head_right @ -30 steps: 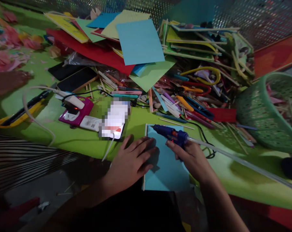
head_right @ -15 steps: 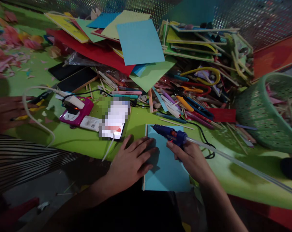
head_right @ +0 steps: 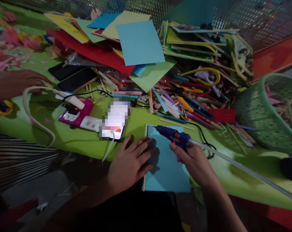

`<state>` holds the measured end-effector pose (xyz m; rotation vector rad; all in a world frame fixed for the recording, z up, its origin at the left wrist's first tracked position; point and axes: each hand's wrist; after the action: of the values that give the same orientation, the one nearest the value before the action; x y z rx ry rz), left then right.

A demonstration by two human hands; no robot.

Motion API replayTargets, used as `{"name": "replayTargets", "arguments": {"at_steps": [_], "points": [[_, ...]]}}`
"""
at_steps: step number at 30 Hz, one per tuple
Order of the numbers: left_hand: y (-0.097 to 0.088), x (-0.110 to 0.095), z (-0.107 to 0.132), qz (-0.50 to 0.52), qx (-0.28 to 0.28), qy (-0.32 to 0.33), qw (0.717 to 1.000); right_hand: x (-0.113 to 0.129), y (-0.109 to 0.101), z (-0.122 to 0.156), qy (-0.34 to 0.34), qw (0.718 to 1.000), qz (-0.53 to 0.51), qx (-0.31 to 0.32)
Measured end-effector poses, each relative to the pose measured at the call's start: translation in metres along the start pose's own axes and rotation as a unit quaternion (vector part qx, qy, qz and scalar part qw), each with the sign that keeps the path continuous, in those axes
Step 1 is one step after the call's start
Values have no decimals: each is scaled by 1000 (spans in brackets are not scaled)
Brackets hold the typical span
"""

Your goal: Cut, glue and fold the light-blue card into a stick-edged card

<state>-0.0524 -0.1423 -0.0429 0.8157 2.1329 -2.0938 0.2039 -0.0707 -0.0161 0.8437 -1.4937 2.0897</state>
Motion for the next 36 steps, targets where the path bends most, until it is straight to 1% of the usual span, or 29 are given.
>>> {"name": "replayTargets", "arguments": {"at_steps": [5, 13, 22, 28, 36], "points": [[6, 2, 1, -7, -15, 10, 1000, -4, 0, 2, -6, 1000, -1, -4], [4, 1, 0, -3, -15, 9, 1000, 1, 5, -2, -13, 1000, -2, 8], [0, 0, 1, 1, -9, 2, 1000, 1, 1, 0, 0, 1000, 30, 3], [-1, -1, 0, 15, -2, -1, 1000, 5, 4, -1, -16, 1000, 7, 2], [0, -1, 1, 43, -1, -8, 999, 13, -2, 5, -14, 1000, 9, -15]]}}
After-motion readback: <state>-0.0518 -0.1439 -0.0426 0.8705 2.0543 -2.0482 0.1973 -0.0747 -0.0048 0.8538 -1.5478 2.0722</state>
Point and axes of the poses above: each hand's wrist, its own z-axis away from the middle knuckle, its own y-axis out of the palm, x = y × z, and after that the axes turned 9 degrees about -y, right-handed
